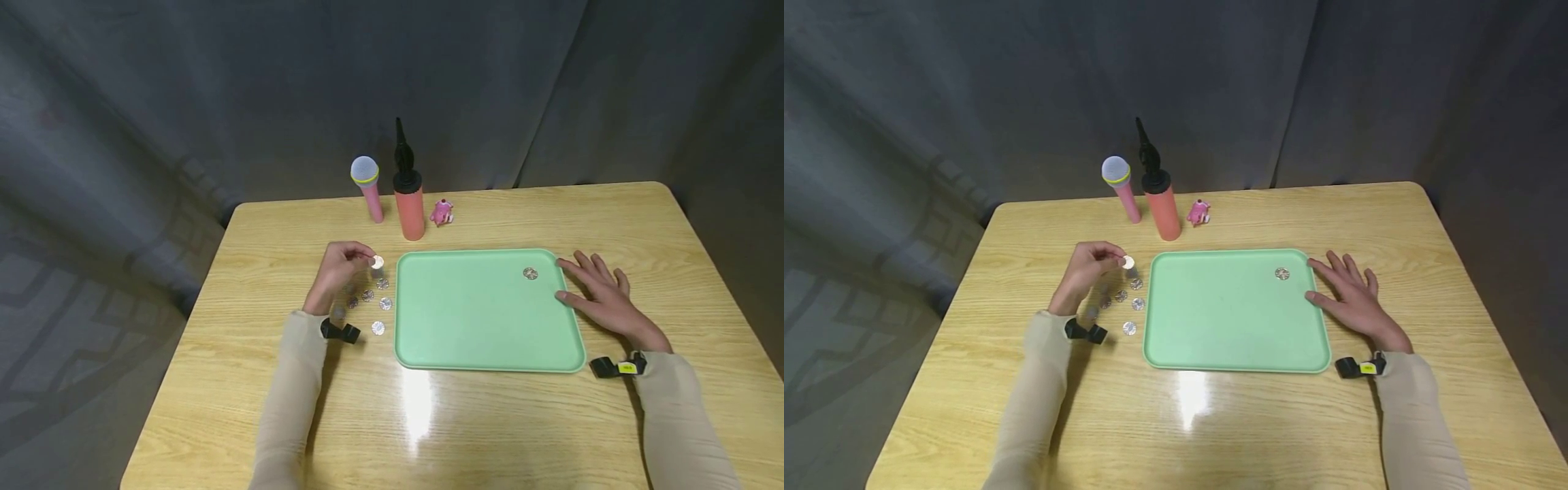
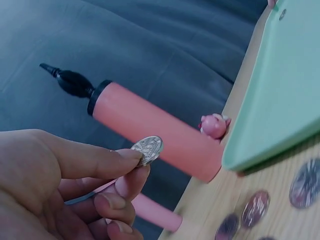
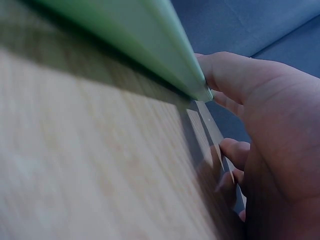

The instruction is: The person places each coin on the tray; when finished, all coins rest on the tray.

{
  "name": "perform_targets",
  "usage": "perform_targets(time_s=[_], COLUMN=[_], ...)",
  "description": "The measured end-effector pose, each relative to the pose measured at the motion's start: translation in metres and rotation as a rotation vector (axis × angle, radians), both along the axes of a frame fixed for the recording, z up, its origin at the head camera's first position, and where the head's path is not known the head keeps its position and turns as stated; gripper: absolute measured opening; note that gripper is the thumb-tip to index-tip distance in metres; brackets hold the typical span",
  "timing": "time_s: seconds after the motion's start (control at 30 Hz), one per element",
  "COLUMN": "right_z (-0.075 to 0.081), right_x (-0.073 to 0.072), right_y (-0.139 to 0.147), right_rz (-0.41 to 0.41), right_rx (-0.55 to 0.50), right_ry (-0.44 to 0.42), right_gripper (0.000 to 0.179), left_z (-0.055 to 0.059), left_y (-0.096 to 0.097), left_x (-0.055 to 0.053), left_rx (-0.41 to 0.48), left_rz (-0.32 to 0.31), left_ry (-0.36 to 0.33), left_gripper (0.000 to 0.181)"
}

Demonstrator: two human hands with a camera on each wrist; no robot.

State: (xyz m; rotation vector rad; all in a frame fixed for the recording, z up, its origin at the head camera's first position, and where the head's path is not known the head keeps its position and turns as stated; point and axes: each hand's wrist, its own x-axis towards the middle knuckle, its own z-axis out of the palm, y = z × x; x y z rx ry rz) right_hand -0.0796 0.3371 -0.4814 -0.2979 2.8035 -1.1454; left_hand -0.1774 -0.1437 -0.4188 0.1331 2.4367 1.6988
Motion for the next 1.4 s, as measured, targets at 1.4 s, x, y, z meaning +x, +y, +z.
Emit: perform_targets(time_s=[1.4], right_z=[0.0], right_x=[-0.001], right_y=[0.001], right_rz=[-0.002], right_rx=[-0.003], right_ry=[-0.018], right_gripper=[0.069], left_z=[-0.007], left_y=[0.132], left_x=[-0.003], left_rx=[0.083], left_rz=[-0.262], left_ry=[-0.076], left_gripper=[0.011])
